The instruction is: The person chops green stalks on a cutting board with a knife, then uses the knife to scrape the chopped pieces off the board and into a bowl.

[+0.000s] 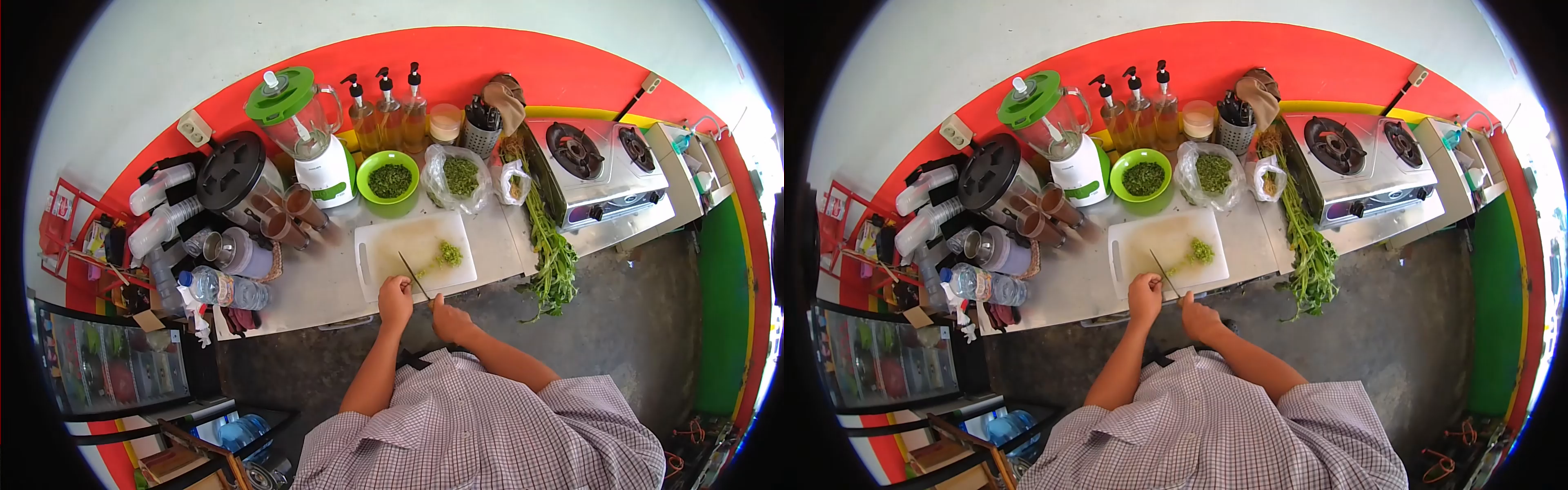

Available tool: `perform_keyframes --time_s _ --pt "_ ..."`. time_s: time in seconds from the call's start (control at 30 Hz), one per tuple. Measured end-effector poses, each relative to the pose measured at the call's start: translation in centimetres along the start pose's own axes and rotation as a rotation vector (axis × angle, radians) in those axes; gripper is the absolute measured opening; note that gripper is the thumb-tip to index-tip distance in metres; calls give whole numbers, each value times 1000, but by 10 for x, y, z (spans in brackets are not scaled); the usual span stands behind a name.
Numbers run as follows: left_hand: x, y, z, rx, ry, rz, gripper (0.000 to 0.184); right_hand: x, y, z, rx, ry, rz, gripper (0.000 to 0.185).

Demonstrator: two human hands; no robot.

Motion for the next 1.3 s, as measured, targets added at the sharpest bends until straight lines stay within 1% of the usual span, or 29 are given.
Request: perform_keyframes --time_s 0.1,0.17,0.23,0.3,0.37,0.5,0.6,0.73,0.8,0.87,0.93,1.0,1.1,1.17,1.23,1.3 --pt "-3 1 3 10 80 -12 7 -3 4 3 -9 -15 48 53" --pt "-4 4 -2 12 69 -32 8 -26 1 -6 -26 -7 -68 55" --pt "-3 7 -8 15 57 -50 9 -20 2 -5 -26 -18 -41 58" --pt "-3 7 -12 -25 -96 -85 11 -8 1 -5 -19 -26 -18 60" --pt "-5 5 -12 0 -99 -91 11 8 0 -3 31 4 30 57" --pt "-8 6 -13 74 -80 -111 10 -3 1 -11 37 -36 -15 58" --pt "-8 4 -16 69 -113 -113 10 -14 -1 -15 -2 -67 -57 59" --pt "-10 2 -12 93 -90 -83 11 9 -2 -9 25 -78 -18 58" --pt "-12 -1 -9 57 -169 -107 7 10 6 -3 24 -66 -10 58" --pt "-13 -1 -7 75 -135 -91 7 -11 3 -12 20 -90 -134 69" --pt "-12 -6 -8 94 -97 -88 7 -24 -3 -15 10 -95 -133 66" --pt "-11 -4 -9 89 -88 -66 8 -25 -9 -16 -8 -88 -83 61" --pt "-11 -4 -8 89 -122 -64 9 -4 -19 -11 21 -106 -43 62" --pt "-13 -4 -7 103 -114 -48 9 3 -15 -10 15 -109 -88 63" --pt "-12 -3 -10 124 -101 -51 9 3 -8 -10 6 -106 -23 58" --pt "-11 -2 -14 152 -86 -64 11 -12 -3 -13 -13 -134 -38 58"
Point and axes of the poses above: each hand's wrist, its own y-axis towards the middle knuckle, its own x-axis out of the palm, z = x × y, the point moved 2 cm from there along y, towards the middle knuckle, and after that the axes turned 1 degree about -x, right-handed, at the moved point
